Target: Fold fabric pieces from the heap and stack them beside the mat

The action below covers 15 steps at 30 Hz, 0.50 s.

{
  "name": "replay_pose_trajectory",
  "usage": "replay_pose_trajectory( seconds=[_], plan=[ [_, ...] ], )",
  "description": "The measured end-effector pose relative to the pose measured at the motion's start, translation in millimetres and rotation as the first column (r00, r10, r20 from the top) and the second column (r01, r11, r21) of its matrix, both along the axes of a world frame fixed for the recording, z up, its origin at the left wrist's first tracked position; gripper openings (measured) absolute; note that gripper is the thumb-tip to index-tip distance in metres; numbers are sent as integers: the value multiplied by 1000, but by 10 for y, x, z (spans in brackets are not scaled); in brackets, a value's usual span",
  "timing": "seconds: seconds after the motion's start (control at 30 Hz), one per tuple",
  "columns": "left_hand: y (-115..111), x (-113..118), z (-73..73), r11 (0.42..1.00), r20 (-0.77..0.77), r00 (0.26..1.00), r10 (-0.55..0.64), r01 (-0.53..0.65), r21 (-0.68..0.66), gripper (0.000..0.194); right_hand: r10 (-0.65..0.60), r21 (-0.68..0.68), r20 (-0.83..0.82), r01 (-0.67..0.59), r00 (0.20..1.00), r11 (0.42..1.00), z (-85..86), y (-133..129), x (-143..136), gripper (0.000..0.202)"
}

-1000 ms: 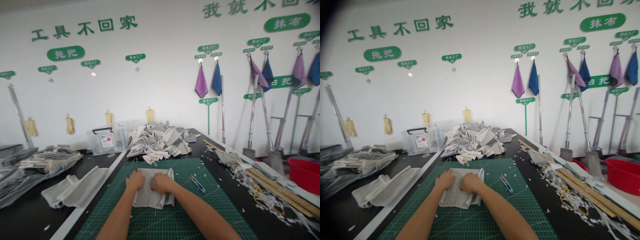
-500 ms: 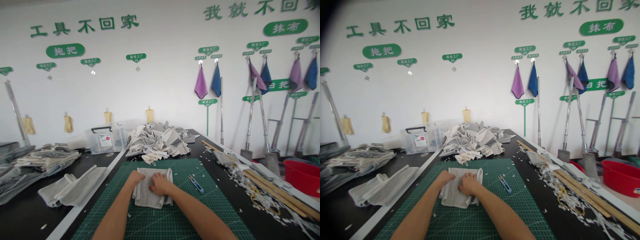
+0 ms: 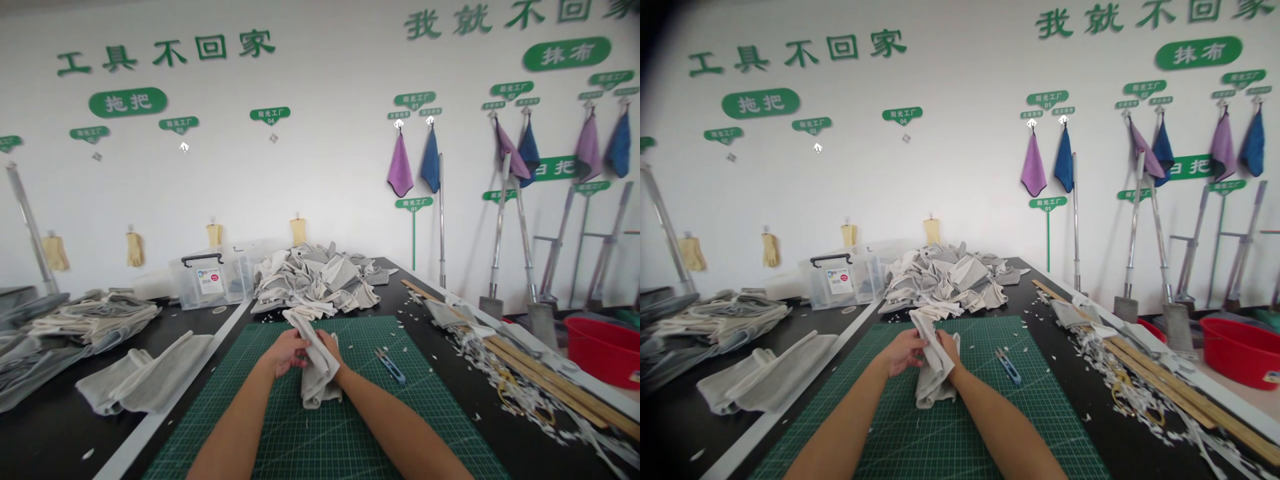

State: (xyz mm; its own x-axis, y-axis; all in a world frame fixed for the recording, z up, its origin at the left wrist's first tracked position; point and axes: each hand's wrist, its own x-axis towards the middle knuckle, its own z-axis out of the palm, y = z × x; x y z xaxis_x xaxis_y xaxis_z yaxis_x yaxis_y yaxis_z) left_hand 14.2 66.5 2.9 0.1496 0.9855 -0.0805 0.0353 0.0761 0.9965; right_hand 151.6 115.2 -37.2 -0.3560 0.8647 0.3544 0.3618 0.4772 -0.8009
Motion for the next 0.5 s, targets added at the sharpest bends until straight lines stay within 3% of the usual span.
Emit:
replay_pose_trajectory(
  seconds=[0.17, 0.37, 0.5],
  plan=[
    [43, 57, -65, 999, 12, 999, 37, -37, -4, 38, -151, -197, -203, 111, 967, 974, 72, 108, 138, 59],
    [66, 60, -64, 997, 16, 997, 80, -80, 3, 37, -81, -393, -270, -33, 959, 919, 172, 63, 209, 63],
    [9, 108, -10, 998, 33, 998, 49, -49, 25, 39, -5, -478, -303, -147, 953, 866, 212, 5, 132, 61]
  ],
)
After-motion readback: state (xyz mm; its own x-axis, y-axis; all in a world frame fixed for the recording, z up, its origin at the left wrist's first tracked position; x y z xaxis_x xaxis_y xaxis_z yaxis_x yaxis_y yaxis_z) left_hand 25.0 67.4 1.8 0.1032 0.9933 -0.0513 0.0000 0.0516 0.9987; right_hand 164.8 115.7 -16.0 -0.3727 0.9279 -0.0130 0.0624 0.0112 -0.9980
